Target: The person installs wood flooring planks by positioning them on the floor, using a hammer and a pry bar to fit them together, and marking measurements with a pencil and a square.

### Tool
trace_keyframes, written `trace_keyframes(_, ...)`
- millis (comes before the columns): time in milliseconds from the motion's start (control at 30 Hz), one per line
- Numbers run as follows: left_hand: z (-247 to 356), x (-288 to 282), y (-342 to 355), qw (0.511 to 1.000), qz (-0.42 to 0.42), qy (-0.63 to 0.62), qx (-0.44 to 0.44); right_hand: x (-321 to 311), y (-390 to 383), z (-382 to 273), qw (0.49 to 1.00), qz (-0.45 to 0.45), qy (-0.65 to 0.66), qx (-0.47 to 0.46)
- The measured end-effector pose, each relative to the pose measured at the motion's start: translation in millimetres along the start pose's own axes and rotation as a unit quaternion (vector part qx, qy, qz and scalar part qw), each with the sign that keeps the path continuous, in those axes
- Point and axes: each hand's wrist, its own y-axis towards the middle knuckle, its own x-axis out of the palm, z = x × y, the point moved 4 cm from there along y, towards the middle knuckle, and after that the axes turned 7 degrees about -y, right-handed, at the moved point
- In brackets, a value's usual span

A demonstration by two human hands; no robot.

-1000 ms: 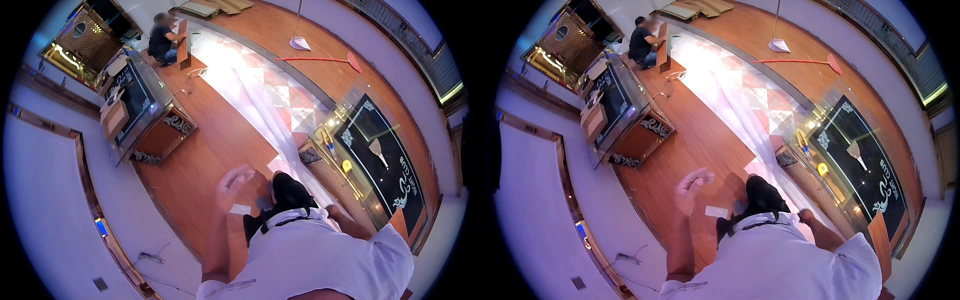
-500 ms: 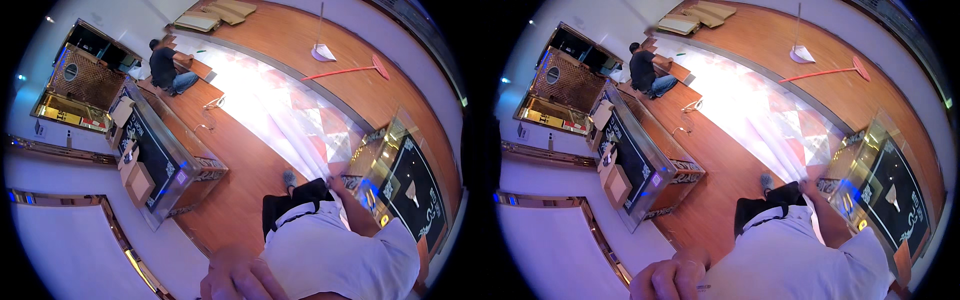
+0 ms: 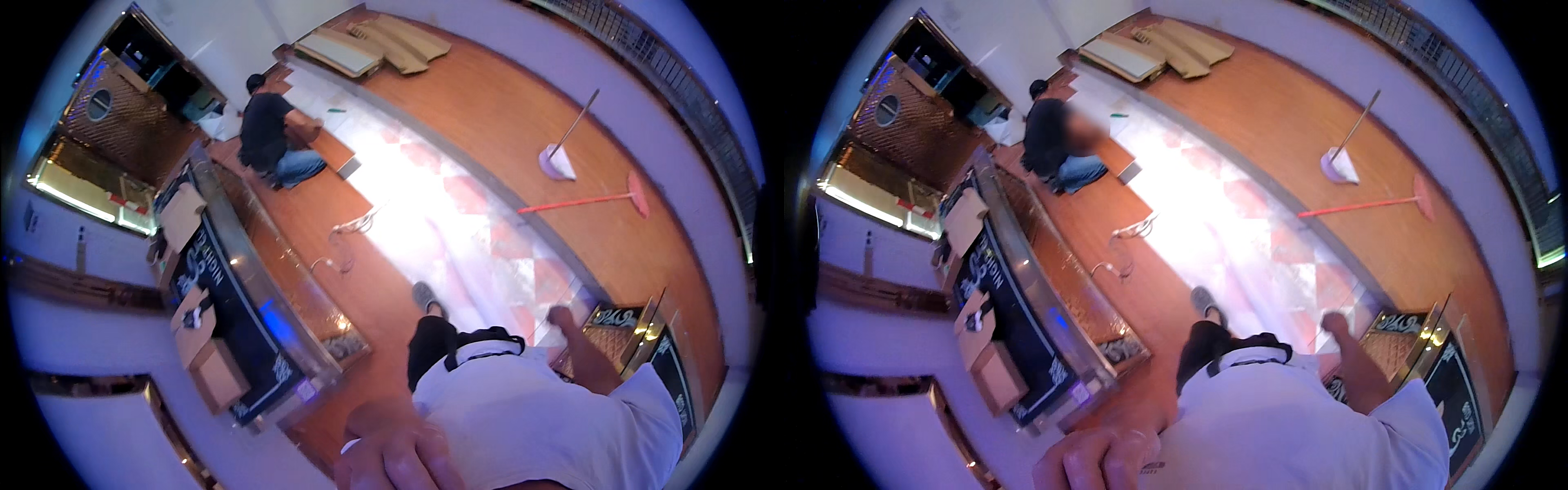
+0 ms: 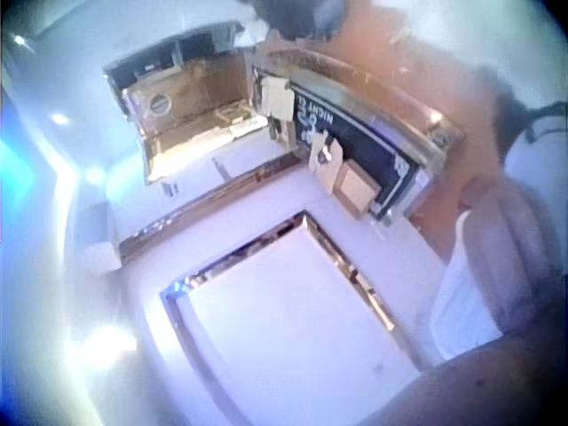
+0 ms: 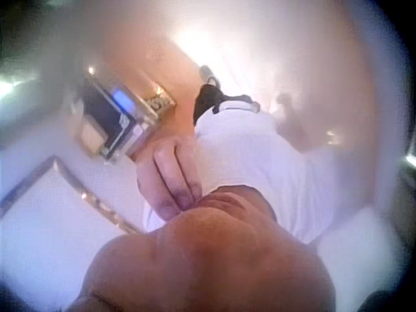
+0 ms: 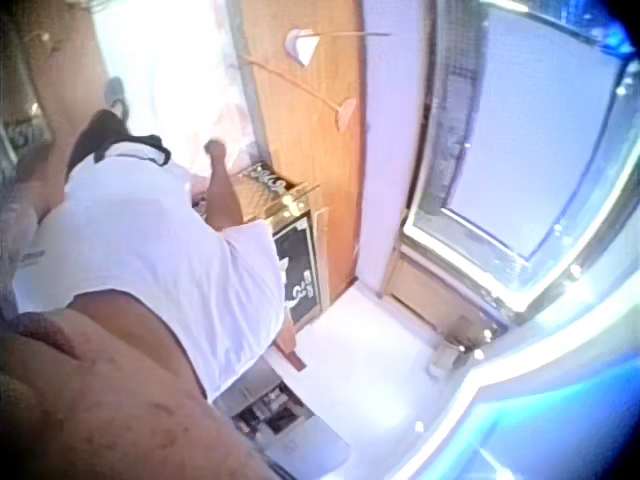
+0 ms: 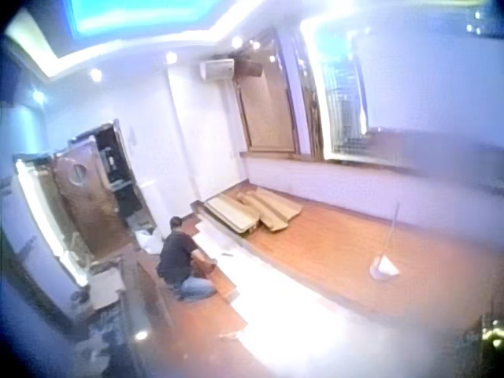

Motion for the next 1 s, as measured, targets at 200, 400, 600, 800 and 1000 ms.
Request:
trace_keyframes(200,-4,-141,75,1.000,0.012,-0.029,0.000,-30,-32,-91,0.981,-0.115,0.147,-0.061)
trace_keyframes(400,-10,-256,132,0.999,0.051,-0.002,-0.004,-95,74,-106,0.905,-0.124,0.378,0.149)
trace_keyframes(600,-75,-389,181,0.997,0.080,0.014,-0.022,-152,261,-82,0.809,-0.028,0.588,0.015)
trace_keyframes(800,-149,-524,238,0.986,0.124,0.114,-0.011,-275,498,3,0.897,-0.127,0.408,0.111)
trace_keyframes(1000,-177,-617,313,0.966,0.173,0.193,0.002,-390,764,123,0.922,0.008,0.375,0.094)
